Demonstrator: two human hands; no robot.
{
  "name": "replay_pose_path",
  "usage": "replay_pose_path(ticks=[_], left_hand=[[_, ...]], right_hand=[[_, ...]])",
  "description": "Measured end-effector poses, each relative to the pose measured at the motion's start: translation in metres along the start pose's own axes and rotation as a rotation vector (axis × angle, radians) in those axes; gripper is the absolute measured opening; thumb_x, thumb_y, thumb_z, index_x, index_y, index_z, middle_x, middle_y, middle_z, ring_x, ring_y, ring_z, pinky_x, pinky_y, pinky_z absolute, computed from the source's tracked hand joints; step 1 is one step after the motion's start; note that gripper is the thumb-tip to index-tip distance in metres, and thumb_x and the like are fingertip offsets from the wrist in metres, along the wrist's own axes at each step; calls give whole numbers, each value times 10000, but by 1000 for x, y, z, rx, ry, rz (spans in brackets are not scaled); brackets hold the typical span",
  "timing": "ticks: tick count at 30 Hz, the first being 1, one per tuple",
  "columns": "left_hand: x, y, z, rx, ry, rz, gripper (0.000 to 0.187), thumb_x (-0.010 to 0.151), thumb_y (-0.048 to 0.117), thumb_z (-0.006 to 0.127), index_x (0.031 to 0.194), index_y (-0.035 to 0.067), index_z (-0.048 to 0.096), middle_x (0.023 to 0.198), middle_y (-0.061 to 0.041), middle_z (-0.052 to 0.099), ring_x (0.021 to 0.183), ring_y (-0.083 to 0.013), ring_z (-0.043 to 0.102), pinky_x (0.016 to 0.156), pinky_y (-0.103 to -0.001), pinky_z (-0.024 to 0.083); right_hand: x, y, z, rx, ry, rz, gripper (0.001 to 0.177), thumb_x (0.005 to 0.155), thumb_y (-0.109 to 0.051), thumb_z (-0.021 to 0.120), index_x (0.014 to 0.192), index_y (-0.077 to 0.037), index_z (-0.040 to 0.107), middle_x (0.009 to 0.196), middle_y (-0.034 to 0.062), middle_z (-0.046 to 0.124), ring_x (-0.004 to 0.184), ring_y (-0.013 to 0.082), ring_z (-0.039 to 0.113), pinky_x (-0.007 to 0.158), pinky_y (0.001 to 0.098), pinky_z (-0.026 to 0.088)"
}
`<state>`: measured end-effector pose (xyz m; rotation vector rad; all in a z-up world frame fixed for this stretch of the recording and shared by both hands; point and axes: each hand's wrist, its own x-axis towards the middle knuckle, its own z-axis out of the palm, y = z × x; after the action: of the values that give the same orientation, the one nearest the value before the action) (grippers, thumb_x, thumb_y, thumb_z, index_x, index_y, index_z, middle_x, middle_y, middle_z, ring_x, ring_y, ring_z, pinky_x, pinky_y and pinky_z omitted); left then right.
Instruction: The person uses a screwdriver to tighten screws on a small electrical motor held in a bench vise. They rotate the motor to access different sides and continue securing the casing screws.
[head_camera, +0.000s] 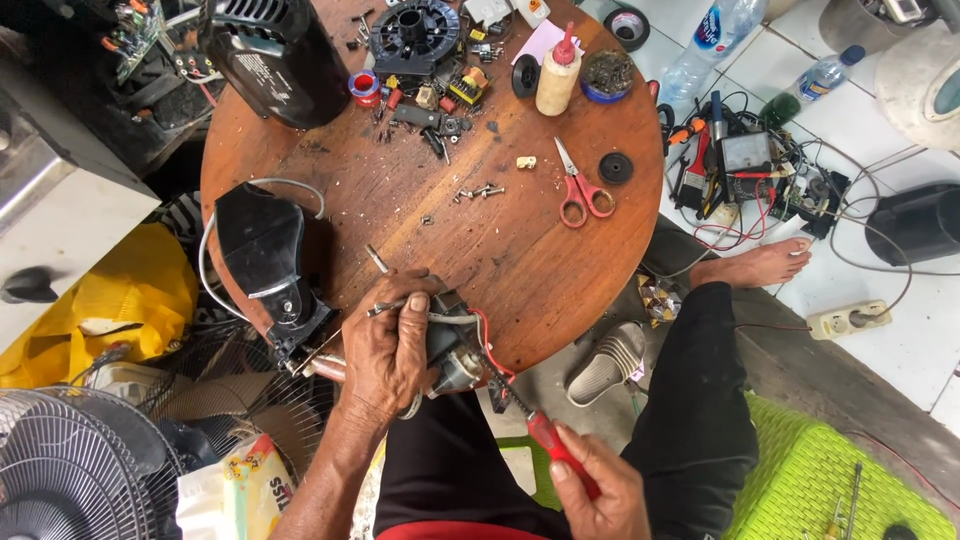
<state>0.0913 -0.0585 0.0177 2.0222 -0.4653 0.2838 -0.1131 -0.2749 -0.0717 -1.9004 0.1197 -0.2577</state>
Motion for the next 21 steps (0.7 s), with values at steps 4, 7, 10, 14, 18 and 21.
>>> replay_pose_path(ticks=[4, 7, 10, 14, 18, 21], left_hand=[[-3, -1, 3, -15, 18, -16, 334, 1091, 245, 435, 1036, 50, 700, 1058, -85, 749, 1144, -295, 711, 1153, -489, 464], [-2, -3, 8, 10, 45, -21, 339, 1091, 233, 437, 1024, 43, 710, 1052, -88, 752, 1135, -294, 717, 1149, -483, 474], [-4, -5, 8, -2, 57, -30, 328, 1087, 227, 450, 1005, 48, 712, 1032, -81, 753, 1113, -282, 720, 1139, -472, 477], [-4, -5, 8, 6, 67, -34, 329, 1087, 240, 451, 1008, 58, 713, 1031, -74, 753, 1109, -278, 723, 1119, -465, 488], [-4, -5, 7, 13, 57, -52, 330, 1086, 237, 446, 1017, 60, 715, 1055, -89, 754, 1118, -269, 722, 1117, -460, 486], [-4, -4, 7, 5, 56, -49, 332, 1085, 241, 441, 1017, 65, 714, 1044, -80, 755, 1112, -272, 721, 1111, -453, 489]], right_hand=[[-7, -17, 13, 121, 86, 91, 396, 904, -198, 690, 1262, -34, 726, 1158, 127, 832, 960, 139, 815, 807, 199, 616], [-8, -12, 11, 76, 76, 89, 410, 905, -243, 701, 1262, -44, 729, 1061, 86, 844, 763, 73, 759, 700, 163, 580], [-10, -8, 7, 45, 77, 120, 409, 878, -231, 724, 1243, -48, 740, 979, 76, 836, 656, 58, 717, 592, 158, 571], [-9, -9, 7, 2, 96, 68, 400, 884, -236, 714, 1238, -51, 742, 1044, 89, 832, 798, 97, 776, 739, 183, 599], [-2, -10, 3, 10, 51, -7, 414, 902, -204, 704, 1280, -33, 700, 889, 65, 763, 682, 78, 668, 635, 176, 566], [6, -3, 1, -13, 22, -101, 398, 930, -194, 684, 1301, -49, 679, 858, 45, 712, 674, 80, 643, 597, 190, 535]])
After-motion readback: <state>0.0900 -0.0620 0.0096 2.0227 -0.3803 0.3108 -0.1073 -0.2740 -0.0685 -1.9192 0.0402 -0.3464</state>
